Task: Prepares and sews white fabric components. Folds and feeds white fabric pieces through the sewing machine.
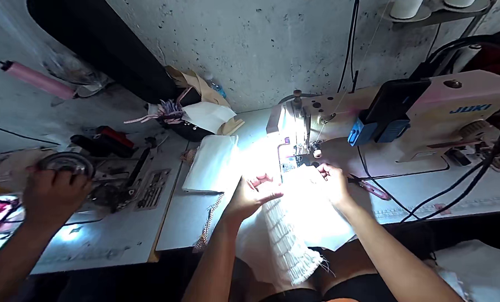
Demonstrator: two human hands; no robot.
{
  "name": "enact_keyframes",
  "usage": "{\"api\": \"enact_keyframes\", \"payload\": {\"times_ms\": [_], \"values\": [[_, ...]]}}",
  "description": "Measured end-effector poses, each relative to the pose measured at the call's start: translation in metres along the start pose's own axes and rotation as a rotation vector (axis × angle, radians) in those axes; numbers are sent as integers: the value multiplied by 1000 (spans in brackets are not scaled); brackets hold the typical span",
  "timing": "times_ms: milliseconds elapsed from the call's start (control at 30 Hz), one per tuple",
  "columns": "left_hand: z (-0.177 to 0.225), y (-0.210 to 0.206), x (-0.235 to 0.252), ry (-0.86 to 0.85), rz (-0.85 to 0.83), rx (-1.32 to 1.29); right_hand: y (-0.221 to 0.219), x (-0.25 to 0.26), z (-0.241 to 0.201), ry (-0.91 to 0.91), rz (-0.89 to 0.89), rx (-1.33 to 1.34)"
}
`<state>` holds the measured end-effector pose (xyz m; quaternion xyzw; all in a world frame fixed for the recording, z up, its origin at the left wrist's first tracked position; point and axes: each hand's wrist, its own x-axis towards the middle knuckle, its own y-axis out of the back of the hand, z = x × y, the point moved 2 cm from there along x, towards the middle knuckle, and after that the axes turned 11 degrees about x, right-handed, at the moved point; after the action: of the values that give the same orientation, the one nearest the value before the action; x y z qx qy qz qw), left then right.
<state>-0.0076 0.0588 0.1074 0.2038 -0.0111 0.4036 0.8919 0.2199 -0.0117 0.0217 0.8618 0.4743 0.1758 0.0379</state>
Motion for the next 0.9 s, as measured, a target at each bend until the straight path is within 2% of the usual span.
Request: {"api": "enact_keyframes", "payload": {"times_ms": [133,233,300,333,433,500,567,667,733,800,833,900], "values": [[2,-7,-5,-31,11,5,-11,-8,3,114,73,-459],[0,-19,-12,-98,29,-21,-8,-14,-2,168,102,-517],[3,-28,-16,-109,63,-50,-4,-27,-24,248,90,-281],[5,-32,-18,-106,72,-77,-4,-38,-39,193,-6,-53],[7,-40,-24,-137,29,-110,-9,-72,-65,-162,-437,766],[12,-42,-30,-216,-25,-36,-11,-89,-77,-321,-458,985],[17,-41,-40,-236,-9,68,-9,-101,-89,-432,-391,1080],[20,-38,-56,-72,-1,142,-3,-111,-97,-451,-356,1086],[18,-34,-64,85,-116,285,-1,-115,-97,-434,-357,1017],[16,-32,-60,206,-232,302,1,-119,-94,-403,-410,957],[15,-32,-53,261,-236,259,3,-122,-92,-380,-445,933],[9,-40,-27,364,-96,331,9,-125,-85,-353,-459,854]]}}
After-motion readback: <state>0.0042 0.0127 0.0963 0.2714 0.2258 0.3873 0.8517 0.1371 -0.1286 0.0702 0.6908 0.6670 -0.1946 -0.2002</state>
